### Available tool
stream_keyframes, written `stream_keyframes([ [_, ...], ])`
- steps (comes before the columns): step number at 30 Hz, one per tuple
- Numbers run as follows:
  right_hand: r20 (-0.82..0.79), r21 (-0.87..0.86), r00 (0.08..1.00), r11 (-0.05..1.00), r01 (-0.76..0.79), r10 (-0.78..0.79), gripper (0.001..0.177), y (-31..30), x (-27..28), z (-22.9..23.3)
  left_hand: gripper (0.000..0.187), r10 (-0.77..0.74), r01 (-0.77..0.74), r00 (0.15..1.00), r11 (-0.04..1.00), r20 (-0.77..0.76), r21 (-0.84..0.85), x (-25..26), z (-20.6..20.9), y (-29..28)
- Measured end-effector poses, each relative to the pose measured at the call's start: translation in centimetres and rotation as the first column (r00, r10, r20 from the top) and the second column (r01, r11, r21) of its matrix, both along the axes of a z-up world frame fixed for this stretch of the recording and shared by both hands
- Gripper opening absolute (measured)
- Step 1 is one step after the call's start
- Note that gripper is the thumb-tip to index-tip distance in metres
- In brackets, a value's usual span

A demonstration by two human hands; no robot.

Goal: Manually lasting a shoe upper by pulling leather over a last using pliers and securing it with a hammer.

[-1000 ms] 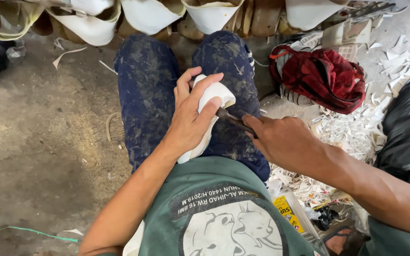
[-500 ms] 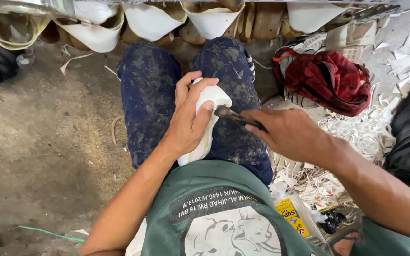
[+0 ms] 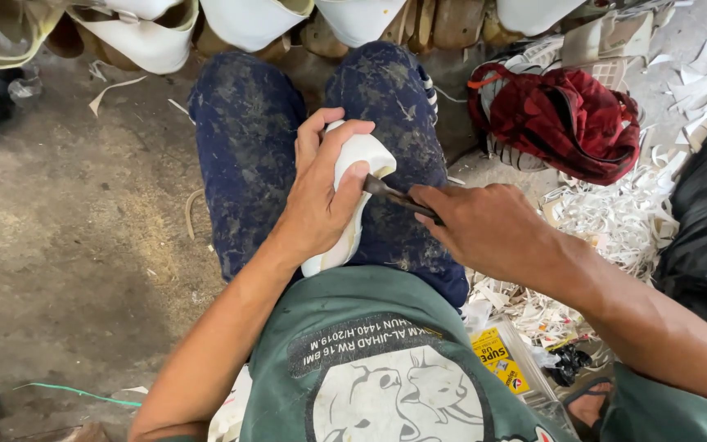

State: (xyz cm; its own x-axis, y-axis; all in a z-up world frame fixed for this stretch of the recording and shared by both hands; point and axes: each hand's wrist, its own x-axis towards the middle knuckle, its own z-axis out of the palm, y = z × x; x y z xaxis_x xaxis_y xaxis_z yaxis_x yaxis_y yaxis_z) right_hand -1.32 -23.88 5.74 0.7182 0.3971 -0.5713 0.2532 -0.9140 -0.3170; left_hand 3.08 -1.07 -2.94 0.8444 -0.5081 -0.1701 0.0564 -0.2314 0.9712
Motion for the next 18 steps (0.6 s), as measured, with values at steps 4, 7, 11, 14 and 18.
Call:
stream_keyframes([
  [4,-0.073,0.098,0.995,0.992,0.075,-0.068,0.037,0.4,2.9,2.3,0.049,-0.006,0.006,1.0,1.0,0.018,-0.007,0.5,-0.4,0.3],
  [7,-0.265,0.175,0.955,0.968,0.181,-0.131,0.041,-0.5,3.7,1.4,0.049,-0.019,0.02,1.0,0.999,0.002,-0.028,0.4,-1.0,0.4],
  [11,-0.419,0.219,0.885,0.924,0.314,-0.202,0.036,0.1,2.4,1.0,0.05,-0.023,0.023,1.0,0.998,-0.004,-0.051,0.4,-1.2,0.6],
  [14,-0.294,0.174,0.94,0.957,0.23,-0.173,0.036,0.1,0.7,0.6,0.049,-0.033,0.034,0.999,0.999,0.01,-0.037,-0.1,-1.1,0.7],
  [18,-0.253,0.143,0.963,0.98,0.136,-0.096,0.038,-0.4,0.8,1.4,0.047,-0.065,0.066,0.996,0.997,0.066,-0.026,-0.5,-0.8,0.1],
])
